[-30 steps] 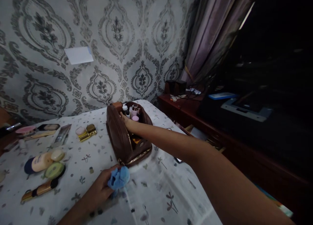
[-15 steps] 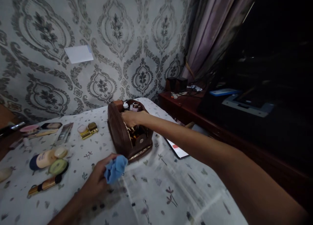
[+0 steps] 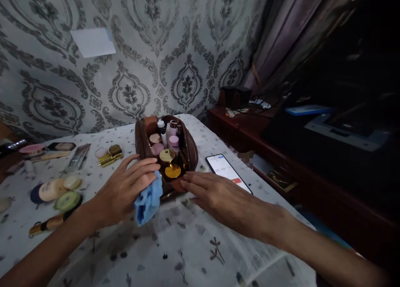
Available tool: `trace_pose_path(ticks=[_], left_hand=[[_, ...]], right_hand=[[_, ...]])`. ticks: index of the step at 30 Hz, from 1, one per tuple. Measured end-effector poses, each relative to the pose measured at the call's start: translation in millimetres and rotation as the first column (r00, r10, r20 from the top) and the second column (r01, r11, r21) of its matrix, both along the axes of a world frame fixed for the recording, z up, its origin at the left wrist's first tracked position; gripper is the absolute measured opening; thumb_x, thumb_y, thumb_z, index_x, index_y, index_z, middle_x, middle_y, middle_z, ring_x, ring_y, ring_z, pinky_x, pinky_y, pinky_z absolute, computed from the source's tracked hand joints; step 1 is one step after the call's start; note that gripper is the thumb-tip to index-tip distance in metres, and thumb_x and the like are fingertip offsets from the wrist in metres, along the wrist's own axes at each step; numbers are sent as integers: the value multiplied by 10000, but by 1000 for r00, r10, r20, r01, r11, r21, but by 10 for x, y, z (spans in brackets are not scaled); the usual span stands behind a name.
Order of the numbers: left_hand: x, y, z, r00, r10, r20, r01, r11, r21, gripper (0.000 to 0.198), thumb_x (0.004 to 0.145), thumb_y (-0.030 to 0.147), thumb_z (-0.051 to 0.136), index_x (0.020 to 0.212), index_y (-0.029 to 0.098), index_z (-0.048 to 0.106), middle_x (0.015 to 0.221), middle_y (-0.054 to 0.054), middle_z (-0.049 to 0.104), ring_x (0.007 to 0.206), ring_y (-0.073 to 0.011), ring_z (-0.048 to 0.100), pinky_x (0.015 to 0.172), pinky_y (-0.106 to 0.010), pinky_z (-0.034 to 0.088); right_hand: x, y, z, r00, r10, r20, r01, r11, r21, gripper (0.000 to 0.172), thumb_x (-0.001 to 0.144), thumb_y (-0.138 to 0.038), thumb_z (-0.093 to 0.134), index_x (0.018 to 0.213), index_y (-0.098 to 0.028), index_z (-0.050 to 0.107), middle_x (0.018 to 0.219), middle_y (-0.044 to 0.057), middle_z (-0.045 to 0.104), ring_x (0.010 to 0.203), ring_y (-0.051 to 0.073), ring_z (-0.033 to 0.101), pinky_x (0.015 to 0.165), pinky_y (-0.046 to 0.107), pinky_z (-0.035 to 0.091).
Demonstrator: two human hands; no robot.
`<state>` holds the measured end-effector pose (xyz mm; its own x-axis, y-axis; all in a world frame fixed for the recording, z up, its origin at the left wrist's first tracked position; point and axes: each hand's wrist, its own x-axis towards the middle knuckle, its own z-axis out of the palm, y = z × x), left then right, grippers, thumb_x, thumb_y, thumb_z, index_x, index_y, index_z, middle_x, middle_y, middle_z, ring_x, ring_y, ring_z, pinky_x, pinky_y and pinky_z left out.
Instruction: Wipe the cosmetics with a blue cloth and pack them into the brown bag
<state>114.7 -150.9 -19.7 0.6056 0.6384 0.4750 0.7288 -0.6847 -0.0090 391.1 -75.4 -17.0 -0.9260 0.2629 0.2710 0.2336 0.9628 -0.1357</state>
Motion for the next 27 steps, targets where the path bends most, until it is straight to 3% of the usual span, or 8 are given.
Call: trace_pose_path(ticks=[5, 10, 21, 27], left_hand=[[-13, -105, -226, 991, 41, 124, -45, 999, 29, 363, 1033, 344, 339, 1366, 221, 415, 1388, -163, 565, 1415, -287, 406, 1152, -577, 293], [-1, -100, -306, 986, 57, 155, -60, 998, 13, 382, 1041, 377, 276, 1391, 255, 366, 1410, -158, 551, 1430, -281, 388, 1170, -601, 271], [-5, -102, -340, 994, 75, 75, -79, 996, 49, 323, 1036, 284, 288, 1306, 221, 454, 1459, -174, 501, 1467, -294, 320, 1171, -598, 261], [88, -109, -251, 995, 104, 2, -104, 994, 28, 292, 1018, 240, 339, 1271, 182, 472, 1488, -209, 461, 1496, -296, 246, 1179, -597, 228]], right_hand=[[15, -36, -191, 995, -16, -95, 20, 999, 35, 535, 879, -59, 573, 1403, -148, 511, 1358, 133, 617, 1313, 249, 545, 1050, 405, 534], [19, -41, -288, 988, -45, -151, 47, 999, 7, 619, 848, -42, 601, 1437, -201, 491, 1391, 103, 603, 1337, 262, 526, 1058, 417, 542], [5, -80, -449, 977, -84, -195, 90, 996, 20, 632, 862, -60, 572, 1471, -158, 435, 1447, 146, 542, 1387, 289, 463, 1071, 480, 518], [-198, -231, -323, 968, -89, -236, 86, 996, -20, 514, 931, -216, 559, 1433, -162, 465, 1409, 180, 564, 1290, 304, 566, 966, 486, 587]])
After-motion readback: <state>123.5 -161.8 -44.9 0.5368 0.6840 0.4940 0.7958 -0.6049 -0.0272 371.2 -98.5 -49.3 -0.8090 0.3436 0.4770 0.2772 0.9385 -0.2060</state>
